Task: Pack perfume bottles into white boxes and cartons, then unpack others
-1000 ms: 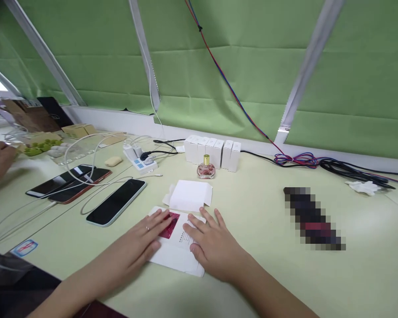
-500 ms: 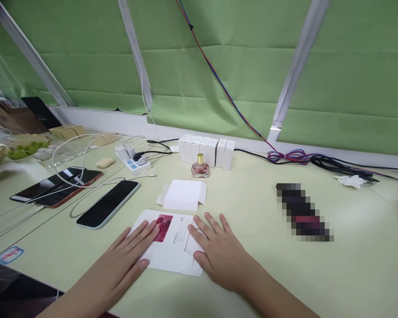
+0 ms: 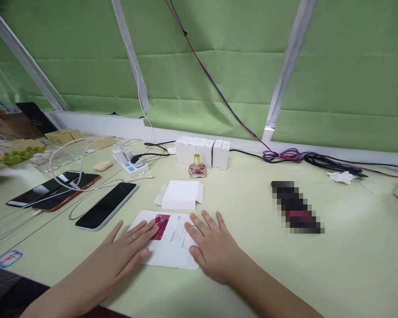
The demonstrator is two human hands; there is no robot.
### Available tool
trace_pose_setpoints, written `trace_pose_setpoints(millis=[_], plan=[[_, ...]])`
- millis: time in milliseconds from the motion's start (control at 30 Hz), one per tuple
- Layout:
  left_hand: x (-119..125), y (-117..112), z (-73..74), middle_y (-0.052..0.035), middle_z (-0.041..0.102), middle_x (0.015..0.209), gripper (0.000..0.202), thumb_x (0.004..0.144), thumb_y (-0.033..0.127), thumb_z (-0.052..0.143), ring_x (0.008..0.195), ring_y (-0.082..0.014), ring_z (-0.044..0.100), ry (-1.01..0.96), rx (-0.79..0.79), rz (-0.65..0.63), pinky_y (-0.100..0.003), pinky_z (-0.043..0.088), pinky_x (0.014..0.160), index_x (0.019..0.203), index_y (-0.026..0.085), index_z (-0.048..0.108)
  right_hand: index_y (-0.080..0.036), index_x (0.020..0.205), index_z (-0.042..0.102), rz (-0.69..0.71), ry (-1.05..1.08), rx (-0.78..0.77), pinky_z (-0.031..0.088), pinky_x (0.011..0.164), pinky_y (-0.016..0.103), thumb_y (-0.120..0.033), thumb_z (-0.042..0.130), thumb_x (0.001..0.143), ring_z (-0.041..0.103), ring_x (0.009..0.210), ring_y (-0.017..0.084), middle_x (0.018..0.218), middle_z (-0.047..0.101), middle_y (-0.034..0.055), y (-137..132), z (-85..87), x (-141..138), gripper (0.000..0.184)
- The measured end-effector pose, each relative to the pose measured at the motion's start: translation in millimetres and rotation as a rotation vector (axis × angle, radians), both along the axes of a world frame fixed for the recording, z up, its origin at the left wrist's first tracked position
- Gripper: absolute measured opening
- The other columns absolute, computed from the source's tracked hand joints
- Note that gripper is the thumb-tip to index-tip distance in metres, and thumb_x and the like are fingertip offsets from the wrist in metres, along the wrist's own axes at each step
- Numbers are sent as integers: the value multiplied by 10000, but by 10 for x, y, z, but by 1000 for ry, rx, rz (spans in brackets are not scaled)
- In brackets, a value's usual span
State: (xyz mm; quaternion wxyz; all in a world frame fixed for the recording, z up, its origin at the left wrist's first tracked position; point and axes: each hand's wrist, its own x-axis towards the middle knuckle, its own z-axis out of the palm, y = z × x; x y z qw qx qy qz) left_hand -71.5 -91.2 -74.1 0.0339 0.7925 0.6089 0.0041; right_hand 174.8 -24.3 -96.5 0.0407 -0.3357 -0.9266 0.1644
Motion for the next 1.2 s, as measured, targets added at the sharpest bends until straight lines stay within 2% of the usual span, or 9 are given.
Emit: trace_pose_setpoints(millis=[67, 133, 233, 333, 533, 667, 900, 1067, 1200], plan=[[147, 214, 129, -70, 447, 1356, 478, 918, 420, 288, 1264, -272, 392, 38, 7, 22, -522, 225, 1068, 1315, 204, 444, -258, 1419, 222, -10, 11, -1, 78, 1077, 595, -403, 205, 933, 125, 1368, 308, 1505, 168, 7, -6, 4, -17, 508], [311, 476, 172, -96, 322, 1432, 512, 922, 399, 271, 1339, -257, 245, 26, 97, -31, -462, 231, 1080, 1347, 139, 389, -261, 1419, 221, -13, 20, 2, 78, 1072, 604, -397, 212, 932, 127, 1366, 316, 1506, 164, 6, -13, 11, -24, 505], [486, 824, 62, -116, 140, 1487, 624, 909, 492, 262, 1370, -285, 82, -6, 119, -64, -475, 160, 1093, 1409, 118, 238, -266, 1416, 228, -16, 41, 7, 98, 1072, 601, -399, 219, 933, 146, 1363, 314, 1500, 198, 9, -28, 28, -16, 501], [519, 1000, -123, -99, 98, 1497, 671, 898, 563, 188, 1371, -291, 27, -58, 44, -96, -501, 105, 1092, 1424, 146, 182, -244, 1396, 283, -39, 92, 13, 139, 1084, 563, -432, 213, 934, 192, 1355, 292, 1483, 256, 28, -37, 30, 11, 504], [444, 1033, -215, -84, 95, 1498, 678, 891, 584, 153, 1376, -274, 25, -111, -20, -99, -498, 81, 1092, 1426, 168, 166, -178, 1263, 437, -234, 368, 116, 240, 1074, 472, -338, 286, 922, 351, 1275, 239, 1340, 467, 96, 201, -17, 88, 405], [453, 1041, -173, -80, 103, 1497, 675, 890, 583, 154, 1375, -278, 35, -123, -48, -95, -509, 78, 1090, 1425, 172, 169, -159, 1186, 470, -434, 579, 36, 327, 1021, 441, -287, 376, 870, 444, 1190, 231, 1238, 523, 119, 715, 30, 31, 354], [437, 1030, -185, -72, 89, 1498, 665, 896, 572, 142, 1376, -273, 34, -126, -52, -80, -512, 83, 1095, 1428, 174, 149, -178, 1284, 353, -512, 704, -102, 404, 956, 379, -210, 527, 763, 496, 1170, 201, 1323, 477, 119, 1632, 8, -509, 550], [276, 982, -173, -49, 115, 1496, 617, 905, 557, 162, 1376, -260, 46, -159, -63, -109, -503, 98, 1100, 1424, 224, 169, -200, 1078, 515, -493, 754, -157, 461, 856, 368, -194, 526, 755, 624, 932, 184, 1026, 664, 46, 1737, -115, -869, 322], [90, 970, -140, -40, 134, 1492, 608, 909, 551, 164, 1376, -255, 52, -158, -86, -126, -499, 99, 1103, 1422, 227, 177, -223, 1034, 541, -393, 776, -183, 468, 827, 328, -207, 538, 754, 627, 899, 169, 991, 674, 12, 1676, -117, -1096, 280]])
